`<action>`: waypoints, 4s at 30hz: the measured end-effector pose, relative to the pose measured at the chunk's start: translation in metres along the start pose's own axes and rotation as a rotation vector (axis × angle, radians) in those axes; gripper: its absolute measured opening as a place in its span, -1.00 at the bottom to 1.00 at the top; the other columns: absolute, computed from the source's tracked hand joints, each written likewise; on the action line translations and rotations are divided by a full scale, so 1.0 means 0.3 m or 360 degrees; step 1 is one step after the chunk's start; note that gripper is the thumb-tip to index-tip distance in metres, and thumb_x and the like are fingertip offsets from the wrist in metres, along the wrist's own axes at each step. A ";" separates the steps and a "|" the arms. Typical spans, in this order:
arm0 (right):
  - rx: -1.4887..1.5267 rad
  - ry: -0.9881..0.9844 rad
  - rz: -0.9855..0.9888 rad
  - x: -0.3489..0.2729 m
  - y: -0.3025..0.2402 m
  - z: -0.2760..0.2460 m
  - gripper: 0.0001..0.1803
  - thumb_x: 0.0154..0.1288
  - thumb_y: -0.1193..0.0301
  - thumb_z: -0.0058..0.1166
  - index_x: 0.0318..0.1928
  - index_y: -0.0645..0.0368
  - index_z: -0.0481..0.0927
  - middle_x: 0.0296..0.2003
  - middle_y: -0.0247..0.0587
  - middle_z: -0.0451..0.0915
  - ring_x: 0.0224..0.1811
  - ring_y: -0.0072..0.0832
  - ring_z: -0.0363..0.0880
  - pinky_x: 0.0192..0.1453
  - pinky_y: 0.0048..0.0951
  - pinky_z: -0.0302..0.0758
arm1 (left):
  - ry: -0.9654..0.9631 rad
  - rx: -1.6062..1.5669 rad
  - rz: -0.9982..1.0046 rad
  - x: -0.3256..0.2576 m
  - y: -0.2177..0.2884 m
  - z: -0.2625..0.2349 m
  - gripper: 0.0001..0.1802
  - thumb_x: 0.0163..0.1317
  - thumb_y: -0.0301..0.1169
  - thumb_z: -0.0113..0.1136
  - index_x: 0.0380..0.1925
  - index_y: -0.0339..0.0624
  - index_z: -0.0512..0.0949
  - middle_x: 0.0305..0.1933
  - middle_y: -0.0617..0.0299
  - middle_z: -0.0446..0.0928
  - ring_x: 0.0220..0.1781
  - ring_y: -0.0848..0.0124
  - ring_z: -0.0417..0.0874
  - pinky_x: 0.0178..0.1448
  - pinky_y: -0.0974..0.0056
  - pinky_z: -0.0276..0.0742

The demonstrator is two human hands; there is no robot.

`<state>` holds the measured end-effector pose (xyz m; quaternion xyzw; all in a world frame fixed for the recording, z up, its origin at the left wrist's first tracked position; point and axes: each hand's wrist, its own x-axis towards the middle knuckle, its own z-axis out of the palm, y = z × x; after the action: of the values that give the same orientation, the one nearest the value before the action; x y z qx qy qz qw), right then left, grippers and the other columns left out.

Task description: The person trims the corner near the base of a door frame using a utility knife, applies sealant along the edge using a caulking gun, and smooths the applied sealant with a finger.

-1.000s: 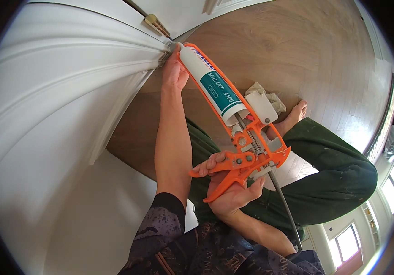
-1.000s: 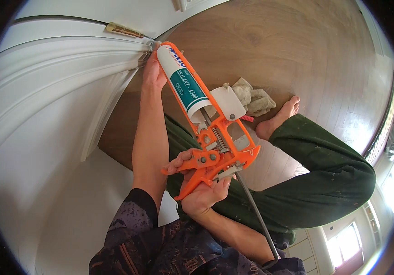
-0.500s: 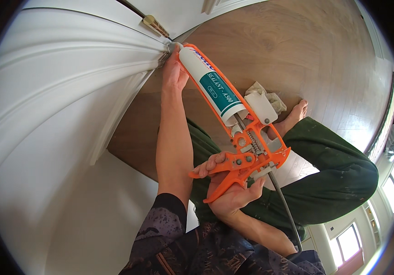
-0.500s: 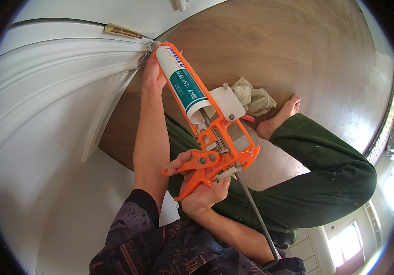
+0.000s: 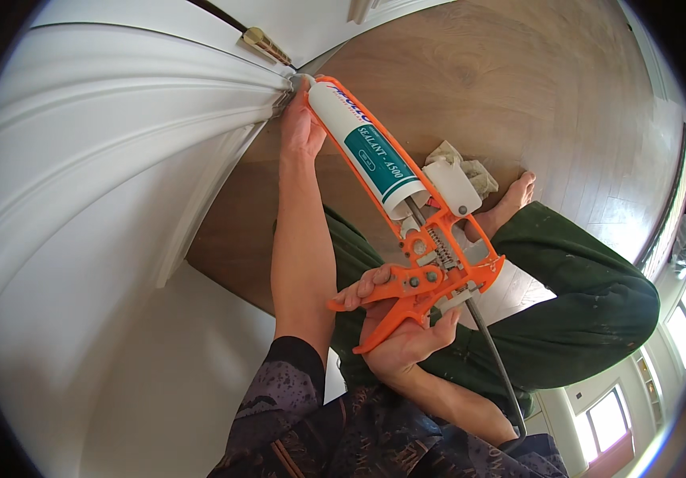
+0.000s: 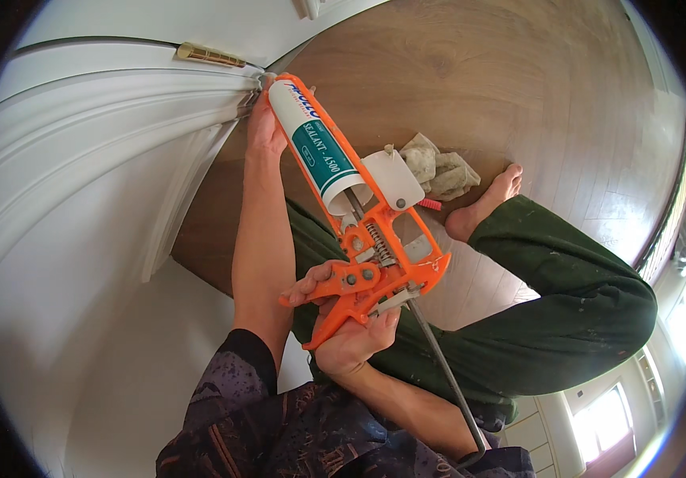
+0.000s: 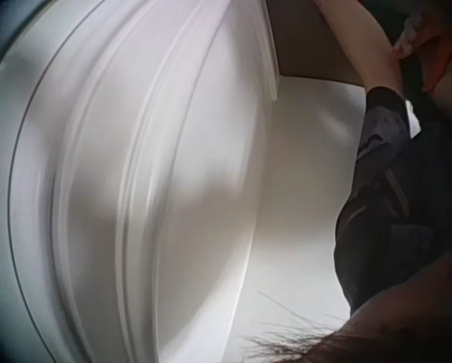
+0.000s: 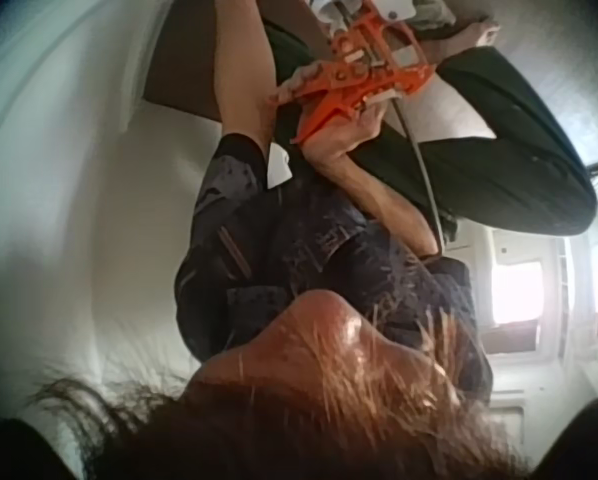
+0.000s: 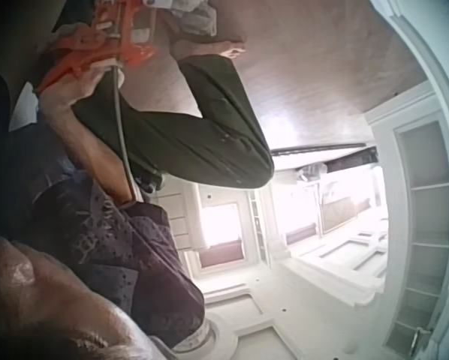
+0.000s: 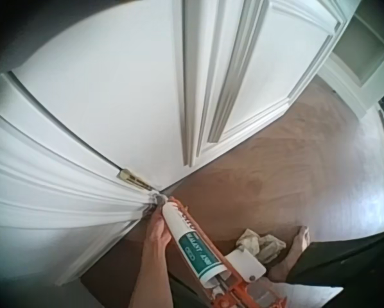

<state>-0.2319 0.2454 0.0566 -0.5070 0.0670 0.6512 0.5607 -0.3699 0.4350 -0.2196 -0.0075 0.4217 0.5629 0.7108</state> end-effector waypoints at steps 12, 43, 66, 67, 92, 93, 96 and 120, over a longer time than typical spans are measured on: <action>-0.0062 0.0038 0.0013 0.005 0.005 0.003 0.11 0.15 -0.59 -0.53 -0.10 0.36 0.43 -0.32 -0.03 0.49 -0.35 -0.19 0.51 -0.12 -0.04 0.49 | -0.0049 -0.0032 -0.0002 -0.033 0.006 0.007 -0.58 0.52 -0.07 0.02 0.00 -0.22 0.58 -0.03 0.07 0.61 0.13 -0.03 0.62 0.33 -0.12 0.57; -0.0388 -0.0031 0.0228 0.218 -0.286 -0.045 0.07 0.27 -0.51 -0.58 -0.07 0.36 0.48 -0.37 -0.04 0.54 -0.42 -0.18 0.57 -0.23 -0.10 0.58 | 0.0053 -0.0149 0.0165 -0.024 -0.030 0.012 -0.70 0.54 -0.23 0.05 0.05 -0.20 0.54 0.08 0.21 0.59 0.16 0.39 0.57 0.25 0.18 0.56; -0.1034 -0.0577 0.0153 0.602 -0.619 0.043 -0.11 0.43 -0.35 -0.58 -0.18 0.31 0.45 -0.48 -0.16 0.43 -0.57 -0.38 0.39 -0.39 -0.30 0.49 | 0.0387 -0.0292 0.0384 0.005 -0.050 0.119 -0.72 0.55 -0.30 0.02 0.16 -0.11 0.50 0.16 0.28 0.59 0.18 0.43 0.56 0.27 0.21 0.58; -0.1011 -0.0541 0.0143 0.600 -0.618 0.050 -0.12 0.43 -0.35 -0.58 -0.19 0.30 0.45 -0.48 -0.16 0.43 -0.57 -0.39 0.38 -0.39 -0.32 0.48 | 0.0378 -0.0299 0.0383 0.006 -0.049 0.117 -0.73 0.55 -0.30 0.02 0.14 -0.11 0.50 0.15 0.28 0.59 0.16 0.43 0.57 0.24 0.21 0.59; -0.1180 -0.0643 0.0106 0.614 -0.653 0.082 -0.16 0.49 -0.29 -0.57 -0.12 0.31 0.45 -0.45 -0.14 0.44 -0.55 -0.44 0.38 -0.47 -0.42 0.42 | 0.0379 -0.0332 0.0339 0.014 -0.058 0.091 -0.71 0.50 -0.23 0.11 0.09 -0.13 0.54 0.11 0.28 0.61 0.17 0.41 0.56 0.25 0.19 0.59; -0.1170 -0.0621 0.0105 0.610 -0.649 0.086 -0.16 0.49 -0.29 -0.57 -0.13 0.32 0.44 -0.45 -0.13 0.44 -0.54 -0.43 0.38 -0.47 -0.42 0.42 | 0.0362 -0.0299 0.0340 0.012 -0.056 0.087 -0.70 0.50 -0.23 0.11 0.09 -0.13 0.54 0.12 0.28 0.61 0.18 0.41 0.56 0.26 0.19 0.58; -0.1152 -0.0585 0.0103 0.599 -0.643 0.087 -0.16 0.50 -0.29 -0.57 -0.12 0.33 0.43 -0.45 -0.13 0.44 -0.54 -0.41 0.39 -0.45 -0.41 0.43 | 0.0332 -0.0262 0.0345 0.007 -0.055 0.079 -0.70 0.51 -0.22 0.11 0.10 -0.12 0.54 0.13 0.27 0.60 0.19 0.41 0.55 0.27 0.19 0.57; -0.0590 -0.0133 0.0231 0.333 -0.417 0.005 -0.02 0.36 -0.46 -0.64 -0.22 0.26 0.48 -0.48 -0.17 0.47 -0.52 -0.36 0.48 -0.32 -0.21 0.57 | 0.0265 -0.0228 0.0347 -0.020 -0.077 0.038 -0.75 0.52 -0.23 0.08 -0.12 -0.18 0.56 -0.02 0.24 0.66 0.13 0.40 0.60 0.34 0.19 0.48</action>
<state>-0.1188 0.3579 0.0441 -0.5680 -0.0409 0.7115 0.4118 -0.3446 0.4273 -0.2192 -0.0589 0.4363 0.6629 0.6056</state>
